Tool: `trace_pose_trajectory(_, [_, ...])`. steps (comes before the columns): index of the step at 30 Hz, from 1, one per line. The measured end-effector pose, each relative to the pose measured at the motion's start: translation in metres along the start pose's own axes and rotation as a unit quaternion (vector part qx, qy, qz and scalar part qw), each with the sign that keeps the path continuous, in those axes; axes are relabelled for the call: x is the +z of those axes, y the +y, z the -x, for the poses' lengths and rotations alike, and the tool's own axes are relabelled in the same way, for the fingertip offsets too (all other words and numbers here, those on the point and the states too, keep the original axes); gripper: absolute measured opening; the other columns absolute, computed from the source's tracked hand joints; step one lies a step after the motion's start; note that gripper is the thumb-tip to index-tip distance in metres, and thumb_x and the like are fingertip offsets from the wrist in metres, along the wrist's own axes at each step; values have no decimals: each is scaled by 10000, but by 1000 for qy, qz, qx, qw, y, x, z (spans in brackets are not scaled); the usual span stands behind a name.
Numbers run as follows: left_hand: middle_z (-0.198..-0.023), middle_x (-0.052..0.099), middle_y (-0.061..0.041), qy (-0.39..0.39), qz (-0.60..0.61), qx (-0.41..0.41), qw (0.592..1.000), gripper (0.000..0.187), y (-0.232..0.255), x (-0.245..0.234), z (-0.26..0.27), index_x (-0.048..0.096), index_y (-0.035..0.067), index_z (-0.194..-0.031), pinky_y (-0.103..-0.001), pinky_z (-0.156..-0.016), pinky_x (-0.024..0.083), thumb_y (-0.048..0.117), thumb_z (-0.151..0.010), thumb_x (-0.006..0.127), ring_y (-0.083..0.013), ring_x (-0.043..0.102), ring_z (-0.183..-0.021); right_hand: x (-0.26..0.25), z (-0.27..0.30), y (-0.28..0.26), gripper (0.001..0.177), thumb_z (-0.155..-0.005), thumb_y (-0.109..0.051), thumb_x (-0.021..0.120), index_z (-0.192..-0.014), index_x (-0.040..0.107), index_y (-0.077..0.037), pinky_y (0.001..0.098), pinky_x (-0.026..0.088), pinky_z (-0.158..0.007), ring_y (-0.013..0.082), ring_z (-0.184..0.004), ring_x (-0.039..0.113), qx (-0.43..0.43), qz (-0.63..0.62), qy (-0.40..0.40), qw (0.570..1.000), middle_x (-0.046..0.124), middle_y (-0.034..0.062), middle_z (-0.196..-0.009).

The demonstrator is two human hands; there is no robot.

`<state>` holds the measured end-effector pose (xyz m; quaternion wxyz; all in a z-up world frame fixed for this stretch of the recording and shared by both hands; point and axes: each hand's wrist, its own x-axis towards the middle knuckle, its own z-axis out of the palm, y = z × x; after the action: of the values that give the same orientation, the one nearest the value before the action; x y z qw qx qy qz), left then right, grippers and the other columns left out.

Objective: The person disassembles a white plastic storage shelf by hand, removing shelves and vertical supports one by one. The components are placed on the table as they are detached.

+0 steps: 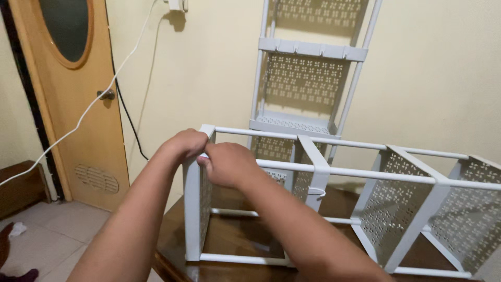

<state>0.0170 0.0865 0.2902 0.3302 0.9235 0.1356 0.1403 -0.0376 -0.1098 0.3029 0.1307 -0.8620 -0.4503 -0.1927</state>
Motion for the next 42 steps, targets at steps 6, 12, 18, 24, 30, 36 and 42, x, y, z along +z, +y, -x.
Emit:
trace_pose_trajectory(6, [-1094,729,-314,4,-7,1,1000,433,0,-1,-2,739,-91,-1046,-471,-884,543,186,-809,507,-420,726,-993,3,17,-5,253,-983,-338,572,-953,626,-92,498,533,-704,350,-816,702,-86,74,127,985,719,129,-853])
trace_pose_trajectory(12, [-1083,737,-316,5,0,2,1000,427,0,1,-1,750,-85,-1038,-475,-874,551,178,-808,504,-415,731,-986,-11,9,-12,320,-986,-379,523,-995,698,-112,538,525,-778,378,-889,696,-22,62,22,998,742,145,-902])
trace_pose_trajectory(18, [-1090,735,-305,4,-47,23,999,431,0,-2,-4,763,-78,-1026,-477,-876,548,187,-797,512,-418,724,-978,-9,-14,-1,425,-1012,-423,427,-1070,739,-142,515,523,-893,345,-1028,679,62,4,-124,990,727,134,-1054])
trace_pose_trajectory(24, [-1096,731,-318,8,3,-4,1000,437,0,-2,-6,742,-83,-1045,-469,-887,543,197,-800,512,-415,722,-985,6,-54,29,517,-1017,-467,453,-1094,751,-51,457,529,-966,353,-1027,721,13,-125,-215,968,774,183,-1035])
trace_pose_trajectory(30, [-1102,746,-312,4,29,-8,1000,440,3,-2,-3,754,-80,-1041,-470,-902,538,180,-786,507,-417,728,-1005,19,-12,16,354,-978,-408,538,-1081,673,-97,538,518,-802,392,-924,695,-12,23,19,999,743,156,-950])
trace_pose_trajectory(36, [-1123,724,-314,23,18,0,1000,445,1,-3,-3,743,-77,-1054,-465,-919,536,225,-824,512,-419,716,-1034,20,8,4,235,-974,-314,559,-962,627,-89,501,536,-717,349,-832,709,-108,93,166,976,715,130,-884])
trace_pose_trajectory(42, [-1116,719,-316,26,18,4,1000,443,3,-3,-1,742,-78,-1051,-463,-911,532,208,-818,496,-418,715,-1023,2,1,2,335,-990,-391,540,-975,622,-66,553,517,-684,399,-801,687,-98,73,64,990,714,156,-844])
